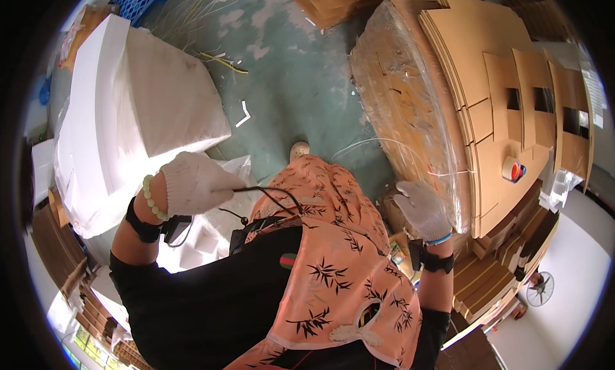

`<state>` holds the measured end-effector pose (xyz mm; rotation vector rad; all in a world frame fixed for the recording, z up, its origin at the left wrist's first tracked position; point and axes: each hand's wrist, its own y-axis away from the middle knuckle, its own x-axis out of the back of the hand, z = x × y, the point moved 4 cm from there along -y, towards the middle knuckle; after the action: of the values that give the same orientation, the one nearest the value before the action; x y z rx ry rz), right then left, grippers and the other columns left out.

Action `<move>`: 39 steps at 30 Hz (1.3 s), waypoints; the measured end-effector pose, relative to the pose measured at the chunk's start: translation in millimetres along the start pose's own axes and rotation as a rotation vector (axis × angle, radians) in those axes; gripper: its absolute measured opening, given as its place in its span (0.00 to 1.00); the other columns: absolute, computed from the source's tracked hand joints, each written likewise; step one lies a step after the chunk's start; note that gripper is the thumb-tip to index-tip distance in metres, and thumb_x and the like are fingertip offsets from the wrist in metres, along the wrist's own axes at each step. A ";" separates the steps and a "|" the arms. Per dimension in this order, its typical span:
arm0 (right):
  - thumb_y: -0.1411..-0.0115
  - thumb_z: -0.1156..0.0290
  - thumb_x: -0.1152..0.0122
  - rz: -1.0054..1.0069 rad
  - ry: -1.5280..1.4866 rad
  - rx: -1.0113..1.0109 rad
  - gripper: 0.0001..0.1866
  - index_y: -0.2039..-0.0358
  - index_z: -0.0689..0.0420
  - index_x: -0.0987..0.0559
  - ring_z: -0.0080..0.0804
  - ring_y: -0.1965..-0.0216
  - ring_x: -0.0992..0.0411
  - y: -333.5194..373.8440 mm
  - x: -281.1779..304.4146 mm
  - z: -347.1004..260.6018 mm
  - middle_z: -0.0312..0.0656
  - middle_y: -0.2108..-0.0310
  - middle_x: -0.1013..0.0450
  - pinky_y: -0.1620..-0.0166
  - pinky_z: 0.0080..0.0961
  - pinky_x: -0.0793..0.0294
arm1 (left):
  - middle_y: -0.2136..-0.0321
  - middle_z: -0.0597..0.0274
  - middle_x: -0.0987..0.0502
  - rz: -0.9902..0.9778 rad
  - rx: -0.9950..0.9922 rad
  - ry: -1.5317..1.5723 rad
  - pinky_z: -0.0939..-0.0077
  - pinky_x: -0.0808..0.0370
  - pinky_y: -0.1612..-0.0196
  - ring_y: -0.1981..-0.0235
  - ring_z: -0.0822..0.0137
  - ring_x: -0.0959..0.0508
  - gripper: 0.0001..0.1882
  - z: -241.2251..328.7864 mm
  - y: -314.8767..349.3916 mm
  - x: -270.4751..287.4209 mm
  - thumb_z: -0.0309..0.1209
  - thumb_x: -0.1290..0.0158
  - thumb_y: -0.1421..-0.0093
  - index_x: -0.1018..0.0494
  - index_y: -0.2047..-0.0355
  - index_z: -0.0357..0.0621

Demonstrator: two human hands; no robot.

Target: The person is assembling and packing cardboard boxes, using tape and foam inserts.

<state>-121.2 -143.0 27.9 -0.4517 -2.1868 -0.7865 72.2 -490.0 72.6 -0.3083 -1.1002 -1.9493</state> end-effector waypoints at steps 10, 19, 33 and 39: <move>0.41 0.60 0.45 -0.525 -0.238 0.442 0.20 0.50 0.52 0.26 0.48 0.60 0.28 -78.4 -46.0 -155.2 0.48 0.62 0.27 0.56 0.37 0.29 | 0.77 0.67 0.20 -0.544 0.090 0.390 0.76 0.26 0.65 0.73 0.73 0.20 0.16 21.5 21.6 -19.5 0.40 0.53 0.42 0.21 0.57 0.56; 0.42 0.56 0.47 -0.850 0.046 0.681 0.18 0.57 0.53 0.23 0.46 0.67 0.26 -79.8 -97.7 -154.1 0.47 0.71 0.25 0.63 0.40 0.28 | 0.75 0.61 0.21 -0.469 0.149 0.350 0.69 0.26 0.64 0.73 0.62 0.21 0.17 27.4 0.9 -81.3 0.38 0.57 0.40 0.23 0.56 0.55; 0.50 0.66 0.42 -0.558 0.247 0.593 0.08 0.72 0.50 0.17 0.39 0.73 0.24 -85.4 -118.7 -129.0 0.39 0.76 0.22 0.72 0.37 0.27 | 0.70 0.55 0.21 -0.301 -0.040 -0.257 0.60 0.25 0.65 0.67 0.51 0.20 0.13 27.5 -16.3 -56.2 0.39 0.56 0.42 0.21 0.63 0.59; 0.48 0.65 0.37 -0.781 0.428 0.318 0.14 0.60 0.51 0.17 0.39 0.63 0.24 -96.8 -118.8 -140.4 0.38 0.64 0.21 0.62 0.37 0.23 | 0.66 0.57 0.20 -0.145 -0.164 -0.162 0.59 0.25 0.63 0.63 0.53 0.20 0.17 -90.2 -59.8 -139.9 0.49 0.57 0.39 0.24 0.58 0.61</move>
<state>-20.0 -316.4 -26.0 0.7152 -1.9949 -0.8036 127.0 -468.6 -94.2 -0.4947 -1.0917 -2.1799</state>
